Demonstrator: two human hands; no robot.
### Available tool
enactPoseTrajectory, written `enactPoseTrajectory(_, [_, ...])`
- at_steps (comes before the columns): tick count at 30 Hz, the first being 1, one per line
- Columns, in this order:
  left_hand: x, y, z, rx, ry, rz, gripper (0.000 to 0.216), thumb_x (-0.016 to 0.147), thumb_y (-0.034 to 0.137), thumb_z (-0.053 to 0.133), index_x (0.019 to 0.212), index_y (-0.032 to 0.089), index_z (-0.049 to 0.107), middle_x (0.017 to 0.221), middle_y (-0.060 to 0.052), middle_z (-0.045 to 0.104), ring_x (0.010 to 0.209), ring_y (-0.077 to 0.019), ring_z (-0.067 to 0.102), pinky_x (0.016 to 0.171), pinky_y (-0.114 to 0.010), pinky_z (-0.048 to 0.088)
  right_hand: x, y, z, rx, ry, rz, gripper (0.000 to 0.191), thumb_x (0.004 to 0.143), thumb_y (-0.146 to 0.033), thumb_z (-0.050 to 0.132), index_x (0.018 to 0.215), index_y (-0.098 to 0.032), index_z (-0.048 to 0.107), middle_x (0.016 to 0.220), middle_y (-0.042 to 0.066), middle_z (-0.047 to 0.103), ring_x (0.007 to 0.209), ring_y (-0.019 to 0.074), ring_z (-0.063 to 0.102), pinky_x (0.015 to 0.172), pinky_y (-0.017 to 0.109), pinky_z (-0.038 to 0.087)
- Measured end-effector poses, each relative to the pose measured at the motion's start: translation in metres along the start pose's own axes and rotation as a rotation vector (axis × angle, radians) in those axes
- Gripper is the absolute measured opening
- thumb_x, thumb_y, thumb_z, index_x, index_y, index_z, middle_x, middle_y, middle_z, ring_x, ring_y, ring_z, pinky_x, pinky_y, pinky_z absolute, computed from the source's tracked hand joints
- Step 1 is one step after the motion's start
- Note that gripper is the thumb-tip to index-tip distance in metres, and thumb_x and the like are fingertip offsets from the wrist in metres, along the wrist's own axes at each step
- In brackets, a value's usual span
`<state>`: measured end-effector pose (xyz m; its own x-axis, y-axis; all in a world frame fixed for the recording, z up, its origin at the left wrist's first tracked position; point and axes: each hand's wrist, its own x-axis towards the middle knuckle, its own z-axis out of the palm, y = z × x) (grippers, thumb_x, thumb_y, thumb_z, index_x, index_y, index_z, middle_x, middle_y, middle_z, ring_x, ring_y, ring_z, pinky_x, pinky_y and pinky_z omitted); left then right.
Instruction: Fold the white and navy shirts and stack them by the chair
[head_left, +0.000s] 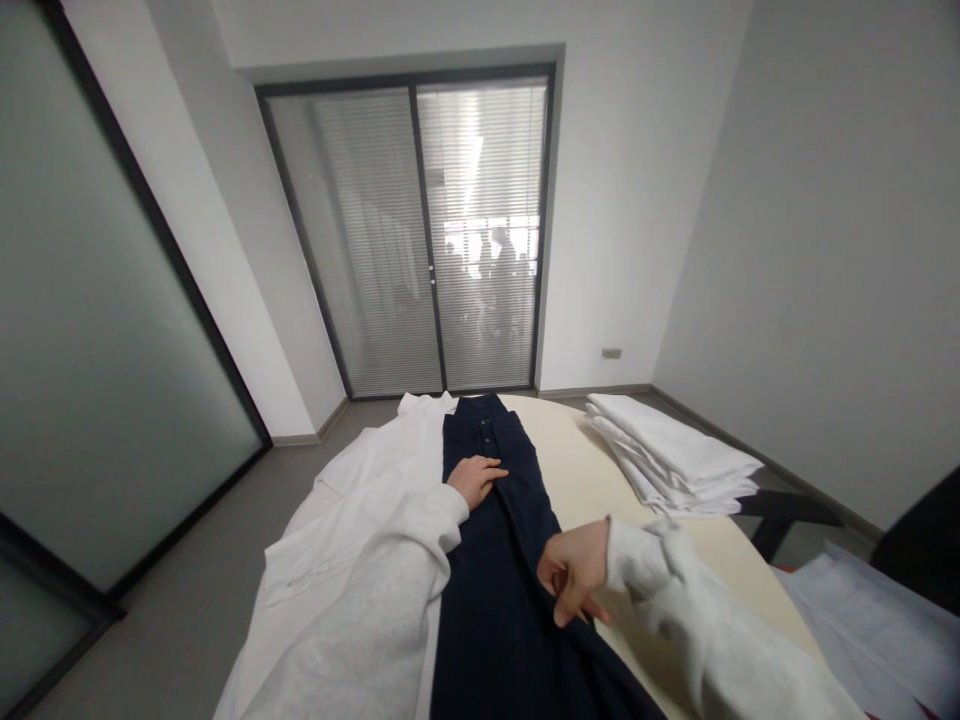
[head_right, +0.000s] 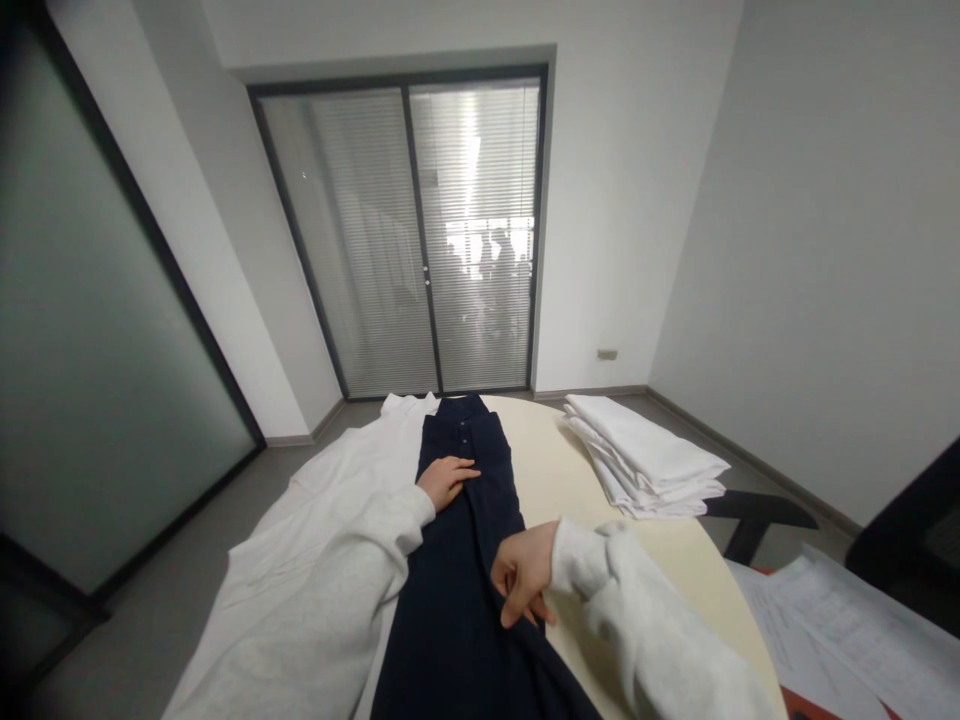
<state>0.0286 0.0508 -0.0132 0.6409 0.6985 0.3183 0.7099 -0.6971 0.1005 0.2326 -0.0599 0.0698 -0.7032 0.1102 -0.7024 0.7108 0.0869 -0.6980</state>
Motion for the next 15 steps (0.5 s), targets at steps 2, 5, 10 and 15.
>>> enactPoseTrajectory(2, [0.000, 0.001, 0.000, 0.000, 0.002, -0.001, 0.041, 0.080, 0.014, 0.048, 0.116, 0.032, 0.055, 0.126, 0.002, 0.050, 0.113, -0.0174, 0.044, 0.092, -0.035, 0.038, 0.011, -0.006, 0.013, 0.008, -0.171, 0.065, 0.051, 0.043, -0.059, 0.072, 0.060, -0.015, 0.053, 0.051, -0.005, 0.061, 0.046, 0.0098, 0.058, 0.050, 0.019, 0.046])
enactPoseTrajectory(5, [0.000, 0.002, 0.002, -0.003, 0.015, -0.001, 0.041, 0.080, 0.013, 0.049, 0.116, 0.031, 0.055, 0.126, 0.002, 0.050, 0.113, -0.0173, 0.044, 0.093, -0.035, 0.037, 0.028, -0.015, 0.029, 0.008, -0.407, 0.117, 0.046, 0.048, -0.052, 0.074, 0.069, -0.014, 0.060, 0.059, -0.004, 0.064, 0.054, 0.0105, 0.062, 0.060, 0.020, 0.050])
enactPoseTrajectory(10, [0.000, 0.001, 0.003, -0.002, 0.022, 0.004, 0.040, 0.080, 0.014, 0.049, 0.115, 0.031, 0.056, 0.125, 0.002, 0.051, 0.112, -0.0179, 0.044, 0.092, -0.036, 0.038, 0.050, -0.016, 0.047, -0.040, -0.522, 0.130, 0.043, 0.046, -0.052, 0.073, 0.069, -0.018, 0.060, 0.058, -0.006, 0.064, 0.057, 0.0111, 0.063, 0.050, 0.017, 0.048])
enactPoseTrajectory(15, [-0.001, 0.001, 0.003, -0.006, 0.014, 0.004, 0.042, 0.080, 0.013, 0.048, 0.116, 0.031, 0.055, 0.126, 0.002, 0.050, 0.112, -0.0176, 0.044, 0.091, -0.036, 0.038, 0.037, -0.017, 0.038, -0.050, -0.453, -0.194, 0.056, 0.055, -0.055, 0.070, 0.097, -0.018, 0.061, 0.083, 0.002, 0.067, 0.076, 0.0172, 0.065, 0.041, 0.016, 0.043])
